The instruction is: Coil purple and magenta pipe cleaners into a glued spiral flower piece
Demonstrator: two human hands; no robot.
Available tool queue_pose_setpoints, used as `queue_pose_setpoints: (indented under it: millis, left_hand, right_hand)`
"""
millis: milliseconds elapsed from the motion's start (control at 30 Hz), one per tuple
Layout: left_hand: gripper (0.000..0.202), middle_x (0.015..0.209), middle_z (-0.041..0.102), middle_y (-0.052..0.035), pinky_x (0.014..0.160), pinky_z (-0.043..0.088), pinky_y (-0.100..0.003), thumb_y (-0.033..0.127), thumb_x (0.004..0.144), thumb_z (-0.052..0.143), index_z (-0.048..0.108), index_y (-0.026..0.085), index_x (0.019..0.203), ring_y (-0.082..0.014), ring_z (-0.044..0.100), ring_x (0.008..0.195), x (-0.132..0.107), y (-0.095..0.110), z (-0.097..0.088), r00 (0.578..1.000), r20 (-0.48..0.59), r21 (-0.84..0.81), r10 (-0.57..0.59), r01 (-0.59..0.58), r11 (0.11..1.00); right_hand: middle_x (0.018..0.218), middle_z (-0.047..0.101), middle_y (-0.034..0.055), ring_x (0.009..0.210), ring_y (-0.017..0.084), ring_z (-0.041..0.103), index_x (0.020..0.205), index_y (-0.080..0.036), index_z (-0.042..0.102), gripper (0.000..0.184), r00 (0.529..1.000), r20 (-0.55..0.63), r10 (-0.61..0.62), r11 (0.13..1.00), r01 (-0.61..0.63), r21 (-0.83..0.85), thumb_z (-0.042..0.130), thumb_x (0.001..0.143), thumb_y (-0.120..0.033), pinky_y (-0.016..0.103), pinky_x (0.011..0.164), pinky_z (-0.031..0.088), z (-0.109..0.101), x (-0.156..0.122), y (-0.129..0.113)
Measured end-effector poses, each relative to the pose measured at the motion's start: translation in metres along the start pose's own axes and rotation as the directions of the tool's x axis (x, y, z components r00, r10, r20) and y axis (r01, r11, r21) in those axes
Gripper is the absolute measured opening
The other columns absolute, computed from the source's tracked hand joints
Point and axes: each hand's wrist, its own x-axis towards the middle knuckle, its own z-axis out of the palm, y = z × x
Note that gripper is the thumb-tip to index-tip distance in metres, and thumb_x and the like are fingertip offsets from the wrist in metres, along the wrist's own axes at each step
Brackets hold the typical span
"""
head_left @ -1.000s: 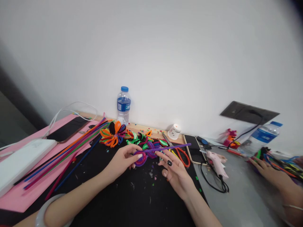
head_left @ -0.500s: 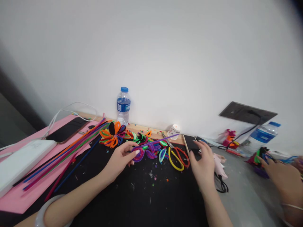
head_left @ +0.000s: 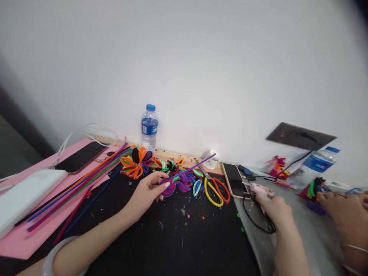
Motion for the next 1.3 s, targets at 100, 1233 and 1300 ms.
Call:
queue_pose_setpoints:
  millis: [100, 1233, 1300]
  left_hand:
    - [0.024, 0.065, 0.054, 0.0054, 0.043, 0.038, -0.018, 0.03, 0.076, 0.063, 0.056, 0.017, 0.095, -0.0067, 0.049, 0.046, 0.0, -0.001, -0.001, 1.0, 0.004, 0.001, 0.004, -0.004, 1.0]
    - [0.025, 0.065, 0.056, 0.0041, 0.041, 0.037, -0.017, 0.033, 0.076, 0.064, 0.057, 0.017, 0.093, -0.0061, 0.049, 0.044, -0.008, -0.007, 0.007, 0.993, 0.111, -0.013, -0.034, 0.036, 0.999]
    - [0.024, 0.066, 0.057, 0.0036, 0.041, 0.037, -0.017, 0.033, 0.076, 0.064, 0.057, 0.017, 0.092, -0.006, 0.049, 0.043, -0.009, -0.006, 0.008, 0.992, 0.122, -0.006, -0.037, 0.038, 0.999]
  right_hand:
    - [0.077, 0.063, 0.0273, 0.082, 0.04, 0.063, 0.071, -0.011, 0.065, 0.039, 0.995, 0.082, 0.052, 0.999, -0.053, 0.003, 0.064, 0.061, -0.048, 0.039, 0.058, 0.044, -0.005, 0.003, 0.0]
    - [0.049, 0.043, -0.0072, 0.037, 0.005, 0.035, 0.08, -0.017, 0.054, 0.036, 0.445, 0.439, -0.78, 0.379, -0.223, 0.898, 0.069, 0.071, -0.048, 0.017, 0.034, 0.032, 0.03, -0.13, -0.094]
    - [0.05, 0.043, -0.0074, 0.037, 0.005, 0.035, 0.081, -0.017, 0.053, 0.037, 0.435, 0.443, -0.784, 0.387, -0.216, 0.897, 0.068, 0.071, -0.05, 0.017, 0.033, 0.032, 0.032, -0.132, -0.095]
